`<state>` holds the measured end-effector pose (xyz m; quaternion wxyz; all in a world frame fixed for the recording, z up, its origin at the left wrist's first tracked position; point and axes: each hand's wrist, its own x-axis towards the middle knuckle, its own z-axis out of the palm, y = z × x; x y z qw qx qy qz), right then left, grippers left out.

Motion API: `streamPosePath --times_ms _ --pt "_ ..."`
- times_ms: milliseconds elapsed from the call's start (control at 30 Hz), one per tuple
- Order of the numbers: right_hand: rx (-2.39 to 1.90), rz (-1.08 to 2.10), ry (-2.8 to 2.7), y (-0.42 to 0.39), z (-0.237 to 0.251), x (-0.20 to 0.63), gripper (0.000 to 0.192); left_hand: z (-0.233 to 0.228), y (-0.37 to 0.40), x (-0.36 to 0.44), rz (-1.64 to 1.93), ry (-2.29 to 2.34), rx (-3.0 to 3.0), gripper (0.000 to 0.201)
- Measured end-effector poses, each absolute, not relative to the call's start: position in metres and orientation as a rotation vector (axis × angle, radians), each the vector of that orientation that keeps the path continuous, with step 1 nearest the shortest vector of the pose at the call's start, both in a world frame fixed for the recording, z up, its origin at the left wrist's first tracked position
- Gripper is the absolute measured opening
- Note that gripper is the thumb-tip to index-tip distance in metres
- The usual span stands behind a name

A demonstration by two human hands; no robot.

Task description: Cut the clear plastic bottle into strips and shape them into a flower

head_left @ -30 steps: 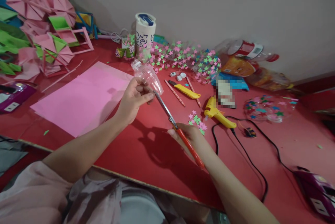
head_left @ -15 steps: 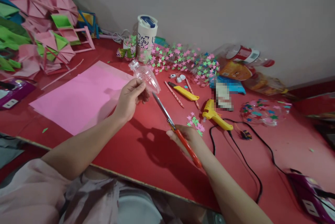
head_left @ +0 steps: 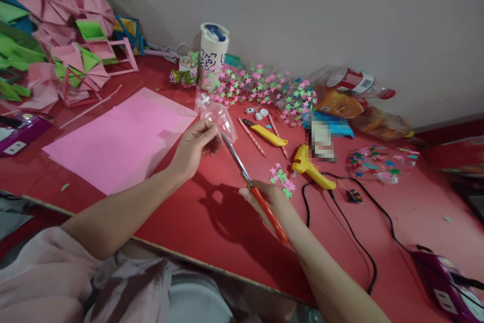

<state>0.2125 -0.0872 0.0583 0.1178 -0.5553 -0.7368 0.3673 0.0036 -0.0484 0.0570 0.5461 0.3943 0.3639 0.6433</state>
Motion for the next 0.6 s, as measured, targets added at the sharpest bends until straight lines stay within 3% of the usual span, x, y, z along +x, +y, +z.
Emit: streamPosePath --times_ms 600 --pt "-1.694 0.987 -2.191 -0.0870 0.0586 0.2141 0.059 0.0513 -0.0496 0.0082 1.439 0.815 1.014 0.026"
